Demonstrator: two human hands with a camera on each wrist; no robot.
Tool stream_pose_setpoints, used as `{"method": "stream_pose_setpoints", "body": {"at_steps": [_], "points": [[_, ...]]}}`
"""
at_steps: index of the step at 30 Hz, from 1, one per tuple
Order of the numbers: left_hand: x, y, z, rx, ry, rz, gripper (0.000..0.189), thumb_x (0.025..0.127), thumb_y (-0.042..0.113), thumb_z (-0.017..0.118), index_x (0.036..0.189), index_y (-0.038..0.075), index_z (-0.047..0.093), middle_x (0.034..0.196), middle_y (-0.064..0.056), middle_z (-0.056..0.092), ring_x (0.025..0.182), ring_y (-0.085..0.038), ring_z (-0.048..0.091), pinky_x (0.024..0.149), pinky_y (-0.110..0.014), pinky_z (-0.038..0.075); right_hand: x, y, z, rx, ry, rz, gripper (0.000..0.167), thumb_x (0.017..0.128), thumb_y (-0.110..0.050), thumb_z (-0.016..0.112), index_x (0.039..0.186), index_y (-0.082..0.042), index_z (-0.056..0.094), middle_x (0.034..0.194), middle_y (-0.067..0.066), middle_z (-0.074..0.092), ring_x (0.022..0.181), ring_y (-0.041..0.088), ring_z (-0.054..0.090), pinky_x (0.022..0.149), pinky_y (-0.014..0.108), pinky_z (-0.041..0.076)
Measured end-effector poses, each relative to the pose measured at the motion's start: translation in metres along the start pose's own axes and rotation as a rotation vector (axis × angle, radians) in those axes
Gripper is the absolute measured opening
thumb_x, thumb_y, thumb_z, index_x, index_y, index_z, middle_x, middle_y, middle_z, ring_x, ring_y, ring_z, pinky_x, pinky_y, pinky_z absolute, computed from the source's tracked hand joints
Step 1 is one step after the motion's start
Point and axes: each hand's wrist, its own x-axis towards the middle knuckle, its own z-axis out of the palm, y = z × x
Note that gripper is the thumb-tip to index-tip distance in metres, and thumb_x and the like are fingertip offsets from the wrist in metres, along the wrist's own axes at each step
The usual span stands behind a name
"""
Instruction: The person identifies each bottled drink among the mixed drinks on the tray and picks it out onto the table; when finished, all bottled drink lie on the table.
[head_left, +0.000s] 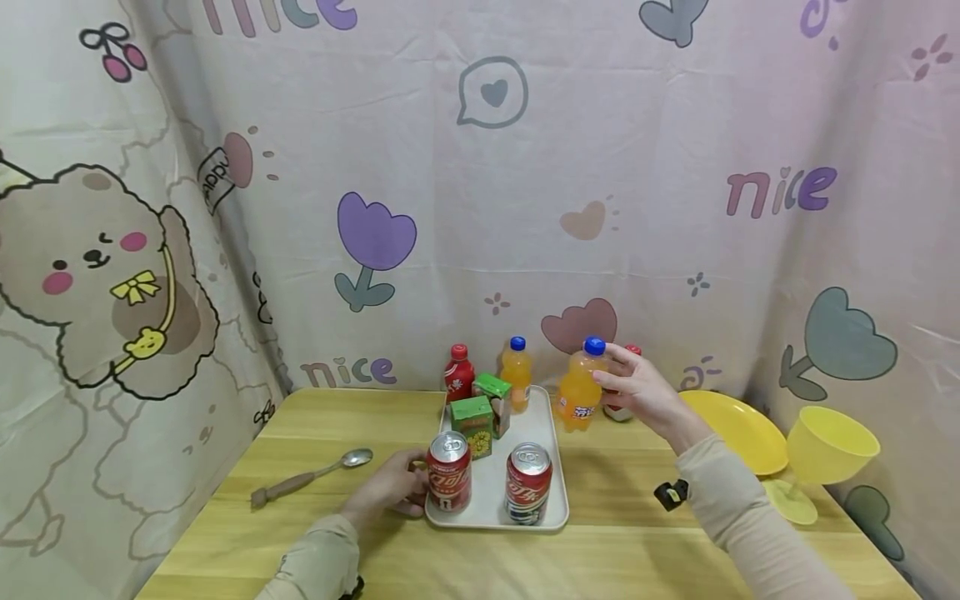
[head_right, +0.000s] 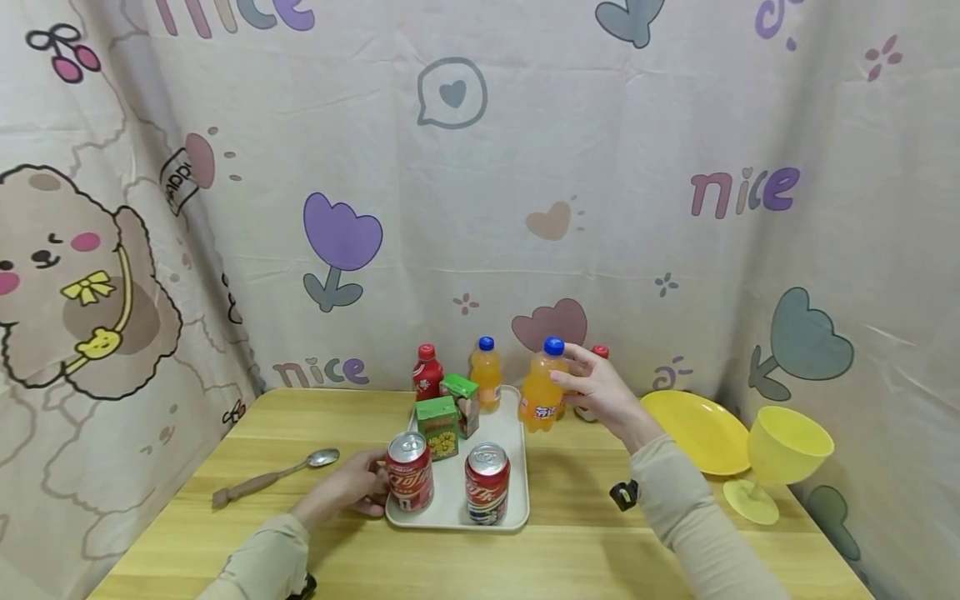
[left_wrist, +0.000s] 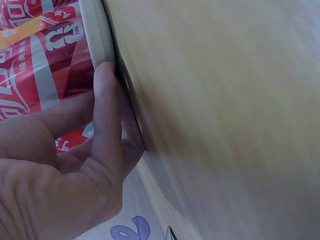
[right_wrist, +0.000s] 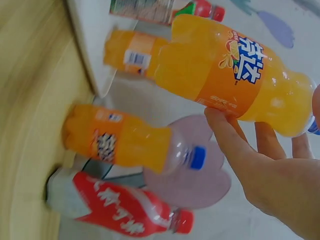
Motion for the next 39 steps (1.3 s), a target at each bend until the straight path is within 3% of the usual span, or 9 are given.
{"method": "stream_pose_setpoints", "body": {"at_steps": [6, 12, 14, 18, 23, 27, 34, 39], "points": [[0.001, -0.003, -0.001, 0.001, -0.012, 0.008, 0.057, 0.085, -0.014, 0.052, 0.141, -0.004, 0.054, 0.098, -0.017, 0.062, 0.078, -0.026, 0.064, 0.061, -0.033, 0.065, -0.002, 0.014, -0.016, -0.045, 0.045, 0.029, 0.060, 0.105, -0.023, 0.063, 0.159, -0.012, 0.039, 0.137, -0.010, 0.059, 0.116, 0.005, 0.065, 0.099, 0.028, 0.061], [0.000, -0.003, 0.000, 0.005, -0.012, 0.007, 0.057, 0.084, -0.014, 0.054, 0.140, -0.004, 0.054, 0.098, -0.016, 0.063, 0.078, -0.025, 0.064, 0.061, -0.032, 0.065, 0.000, 0.030, -0.025, -0.114, 0.056, 0.059, 0.069, 0.106, -0.024, 0.061, 0.164, -0.004, 0.029, 0.161, 0.021, 0.044, 0.117, 0.004, 0.062, 0.101, 0.026, 0.061], [0.000, -0.004, 0.000, 0.004, -0.014, 0.007, 0.058, 0.084, -0.014, 0.054, 0.141, -0.005, 0.054, 0.099, -0.017, 0.063, 0.078, -0.025, 0.064, 0.060, -0.032, 0.064, 0.001, 0.035, -0.025, -0.126, 0.063, 0.067, 0.068, 0.106, -0.024, 0.062, 0.163, -0.004, 0.031, 0.156, 0.019, 0.050, 0.116, 0.005, 0.063, 0.102, 0.029, 0.061], [0.002, -0.004, 0.000, -0.011, 0.001, 0.002, 0.057, 0.083, -0.015, 0.055, 0.139, -0.004, 0.055, 0.099, -0.016, 0.061, 0.078, -0.025, 0.063, 0.059, -0.031, 0.065, 0.002, 0.045, -0.024, -0.135, 0.074, 0.057, 0.063, 0.105, -0.022, 0.064, 0.159, -0.005, 0.037, 0.140, 0.001, 0.062, 0.113, 0.006, 0.066, 0.105, 0.038, 0.060], [0.002, -0.003, 0.000, -0.005, 0.010, 0.002, 0.058, 0.082, -0.016, 0.055, 0.138, -0.003, 0.056, 0.099, -0.015, 0.058, 0.078, -0.025, 0.063, 0.058, -0.030, 0.065, 0.007, 0.057, -0.020, -0.139, 0.079, 0.054, 0.061, 0.104, -0.022, 0.065, 0.157, -0.005, 0.039, 0.152, 0.019, 0.056, 0.115, 0.007, 0.066, 0.112, 0.047, 0.058], [0.002, -0.002, 0.001, -0.003, 0.009, 0.003, 0.056, 0.082, -0.015, 0.055, 0.137, -0.003, 0.057, 0.098, -0.015, 0.059, 0.078, -0.025, 0.064, 0.059, -0.032, 0.065, 0.010, 0.066, -0.018, -0.123, 0.079, 0.053, 0.058, 0.104, -0.020, 0.065, 0.156, -0.006, 0.042, 0.153, 0.021, 0.055, 0.115, 0.007, 0.065, 0.110, 0.044, 0.060], [0.003, -0.001, 0.002, -0.009, 0.020, -0.001, 0.061, 0.083, -0.016, 0.055, 0.143, -0.004, 0.054, 0.100, -0.016, 0.060, 0.081, -0.025, 0.064, 0.059, -0.031, 0.065, 0.012, 0.077, -0.018, -0.074, 0.076, 0.043, 0.050, 0.104, -0.016, 0.065, 0.151, -0.011, 0.048, 0.133, -0.002, 0.067, 0.112, 0.005, 0.067, 0.099, 0.030, 0.061], [0.005, -0.002, 0.002, -0.001, 0.013, 0.001, 0.055, 0.086, -0.015, 0.055, 0.139, -0.004, 0.056, 0.101, -0.016, 0.061, 0.082, -0.025, 0.065, 0.061, -0.032, 0.065, 0.012, 0.080, -0.019, -0.082, 0.082, 0.042, 0.051, 0.105, -0.019, 0.064, 0.152, -0.010, 0.046, 0.142, 0.008, 0.062, 0.114, 0.006, 0.065, 0.103, 0.033, 0.061]]}}
